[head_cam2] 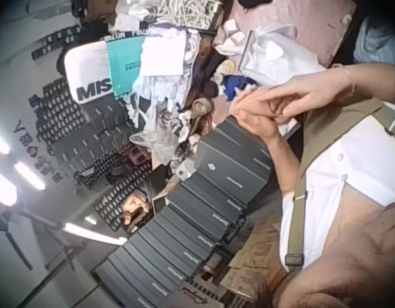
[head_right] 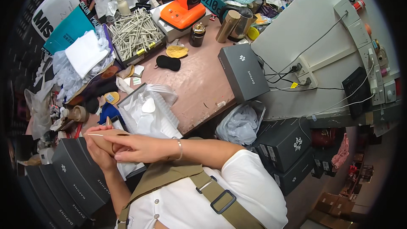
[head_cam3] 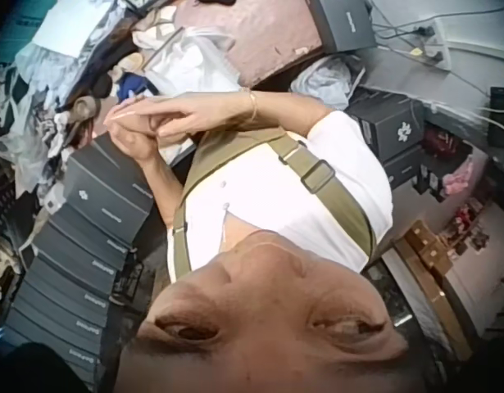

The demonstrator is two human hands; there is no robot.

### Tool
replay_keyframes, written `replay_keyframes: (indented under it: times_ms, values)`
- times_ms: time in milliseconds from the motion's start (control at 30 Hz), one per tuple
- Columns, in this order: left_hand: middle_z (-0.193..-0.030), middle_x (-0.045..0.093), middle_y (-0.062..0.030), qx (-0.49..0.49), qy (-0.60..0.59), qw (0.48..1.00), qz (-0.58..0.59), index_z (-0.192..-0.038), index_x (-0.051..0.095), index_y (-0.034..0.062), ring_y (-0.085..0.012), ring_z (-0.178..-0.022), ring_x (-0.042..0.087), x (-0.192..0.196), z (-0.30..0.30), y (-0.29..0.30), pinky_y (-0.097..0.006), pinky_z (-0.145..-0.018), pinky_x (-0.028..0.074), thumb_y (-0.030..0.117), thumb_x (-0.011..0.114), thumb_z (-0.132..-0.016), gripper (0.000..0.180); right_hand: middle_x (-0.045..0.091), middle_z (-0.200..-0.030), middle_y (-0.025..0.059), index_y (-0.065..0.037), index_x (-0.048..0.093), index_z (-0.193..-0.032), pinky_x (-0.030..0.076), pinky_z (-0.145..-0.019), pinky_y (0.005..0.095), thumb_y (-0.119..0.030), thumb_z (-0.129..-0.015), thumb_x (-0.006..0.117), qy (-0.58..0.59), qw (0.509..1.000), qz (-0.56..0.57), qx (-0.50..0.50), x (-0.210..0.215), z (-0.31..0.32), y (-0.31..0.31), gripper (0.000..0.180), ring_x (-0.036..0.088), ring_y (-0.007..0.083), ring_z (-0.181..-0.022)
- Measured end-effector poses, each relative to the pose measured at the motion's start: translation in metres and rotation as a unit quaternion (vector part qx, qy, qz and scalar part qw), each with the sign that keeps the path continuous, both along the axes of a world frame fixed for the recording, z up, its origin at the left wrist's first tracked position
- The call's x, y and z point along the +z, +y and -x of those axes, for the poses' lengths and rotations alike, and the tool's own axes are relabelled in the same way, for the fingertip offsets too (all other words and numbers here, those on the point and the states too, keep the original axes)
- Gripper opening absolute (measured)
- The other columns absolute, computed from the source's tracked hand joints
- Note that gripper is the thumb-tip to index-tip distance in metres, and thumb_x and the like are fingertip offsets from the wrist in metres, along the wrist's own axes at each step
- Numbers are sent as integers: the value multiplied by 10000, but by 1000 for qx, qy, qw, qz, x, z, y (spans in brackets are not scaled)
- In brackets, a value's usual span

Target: Packing pairs of high-heeled shoes into retail boxes using protective tissue paper.

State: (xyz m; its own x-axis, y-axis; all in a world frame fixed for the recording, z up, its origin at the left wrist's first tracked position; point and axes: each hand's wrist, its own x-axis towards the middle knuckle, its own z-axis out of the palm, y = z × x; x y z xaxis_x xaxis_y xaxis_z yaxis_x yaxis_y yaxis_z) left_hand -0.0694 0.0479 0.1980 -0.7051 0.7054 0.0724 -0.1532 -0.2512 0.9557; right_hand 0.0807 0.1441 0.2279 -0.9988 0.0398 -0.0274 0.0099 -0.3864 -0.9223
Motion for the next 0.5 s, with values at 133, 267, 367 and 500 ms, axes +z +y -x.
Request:
replay_keyframes:
  times_ms: [133, 267, 367, 500]
  values:
    - [-850, 613, -113, -80, -159, 979, 96, -946, 526, 24, -184, -798, 622, -17, 28, 13, -309, -748, 515, 390, 351, -1012, 411, 306, -1430, 238, -127, 459, -1319, 317, -1022, 533, -249, -900, 554, 56, 823, -552, -123, -34, -21, 31, 447, 327, 400, -1302]
    - [-939, 605, -80, -152, -222, 955, 124, -1033, 532, 56, -135, -867, 605, -71, 41, 16, -267, -773, 501, 395, 373, -1010, 375, 4, -1533, 245, -120, 456, -1330, 123, -1053, 665, -336, -903, 479, -23, 812, -579, -74, -72, 12, 2, 479, 81, 460, -1401]
    - [-1101, 564, -82, -65, -233, 962, 130, -1184, 487, 29, -148, -992, 571, -109, 41, 17, -277, -849, 480, 379, 392, -1009, 402, 15, -1535, 244, -41, 461, -1323, 86, -1056, 665, -325, -906, 445, -59, 785, -602, -137, -95, 40, -10, 504, 64, 443, -1407]
    - [-1306, 465, -124, -79, -259, 951, 147, -1399, 334, 12, -189, -1170, 495, -134, 61, 14, -313, -973, 424, 360, 382, -1014, 521, 65, -1541, 218, 74, 646, -1003, 71, -1055, 662, -238, -856, 474, -83, 796, -570, -186, -114, 66, -14, 386, 61, 414, -1417]
